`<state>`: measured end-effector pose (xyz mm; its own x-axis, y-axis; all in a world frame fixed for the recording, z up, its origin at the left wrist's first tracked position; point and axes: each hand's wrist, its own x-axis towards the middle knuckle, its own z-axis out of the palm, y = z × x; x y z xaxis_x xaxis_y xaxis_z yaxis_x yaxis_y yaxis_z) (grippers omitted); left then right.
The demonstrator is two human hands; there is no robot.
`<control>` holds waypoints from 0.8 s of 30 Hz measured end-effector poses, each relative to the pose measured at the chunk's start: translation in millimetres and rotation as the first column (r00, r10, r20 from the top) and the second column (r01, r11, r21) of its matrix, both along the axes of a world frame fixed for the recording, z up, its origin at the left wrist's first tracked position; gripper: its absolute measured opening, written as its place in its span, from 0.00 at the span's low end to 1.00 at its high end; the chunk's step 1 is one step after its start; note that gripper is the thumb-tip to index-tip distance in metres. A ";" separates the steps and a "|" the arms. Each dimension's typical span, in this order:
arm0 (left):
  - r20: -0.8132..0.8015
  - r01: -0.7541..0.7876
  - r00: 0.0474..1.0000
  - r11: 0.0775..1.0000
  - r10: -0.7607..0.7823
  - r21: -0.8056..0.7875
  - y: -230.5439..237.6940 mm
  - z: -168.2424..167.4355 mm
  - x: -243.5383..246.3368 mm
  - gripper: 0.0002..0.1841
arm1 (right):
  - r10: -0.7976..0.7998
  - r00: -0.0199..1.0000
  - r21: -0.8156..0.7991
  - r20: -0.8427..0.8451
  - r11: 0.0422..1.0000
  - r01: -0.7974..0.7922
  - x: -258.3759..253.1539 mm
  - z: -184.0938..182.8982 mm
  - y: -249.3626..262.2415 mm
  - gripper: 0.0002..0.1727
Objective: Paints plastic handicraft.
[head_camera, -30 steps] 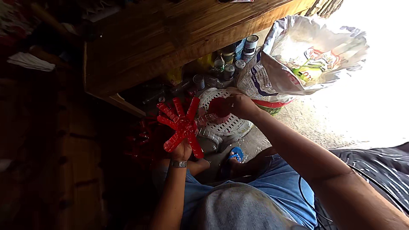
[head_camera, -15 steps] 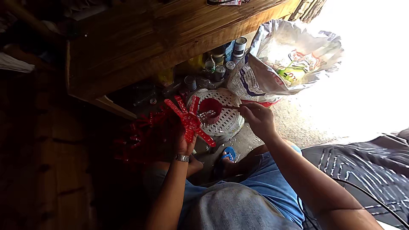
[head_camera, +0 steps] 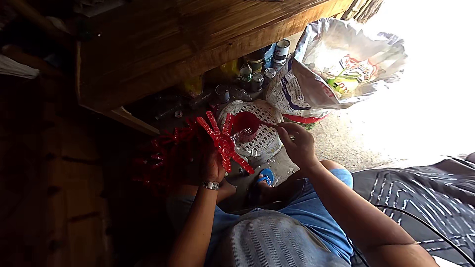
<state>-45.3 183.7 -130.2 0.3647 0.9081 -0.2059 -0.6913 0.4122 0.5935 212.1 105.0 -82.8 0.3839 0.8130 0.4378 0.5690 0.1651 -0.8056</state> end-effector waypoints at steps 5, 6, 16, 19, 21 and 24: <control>0.008 -0.009 1.000 1.000 0.010 -0.022 -1.6 3.4 2.3 0.14 | 0.006 0.993 -0.043 0.115 0.999 -0.001 -6.3 0.7 3.0 0.12; 0.010 -0.011 1.000 1.000 0.011 -0.021 -1.7 3.7 2.4 0.13 | 0.003 0.995 -0.048 0.101 0.999 0.002 -7.3 1.2 3.5 0.13; -0.002 -0.013 1.000 0.999 0.013 -0.042 0.2 9.4 4.0 0.13 | 0.186 0.975 0.035 -0.118 0.982 -0.183 -22.6 10.8 -7.0 0.12; -0.023 0.007 1.000 1.000 -0.007 -0.015 0.7 8.0 4.8 0.14 | 0.227 0.974 0.006 -0.022 0.974 -0.227 -27.7 6.6 -5.3 0.12; -0.031 0.005 0.999 1.000 -0.005 0.002 1.3 6.6 4.4 0.15 | 0.240 0.970 -0.005 0.050 0.971 -0.240 -27.9 2.6 -4.5 0.12; -0.047 0.013 0.999 1.000 -0.012 0.016 2.1 5.5 2.9 0.16 | 0.248 0.962 0.012 0.111 0.968 -0.251 -27.1 2.0 -6.8 0.11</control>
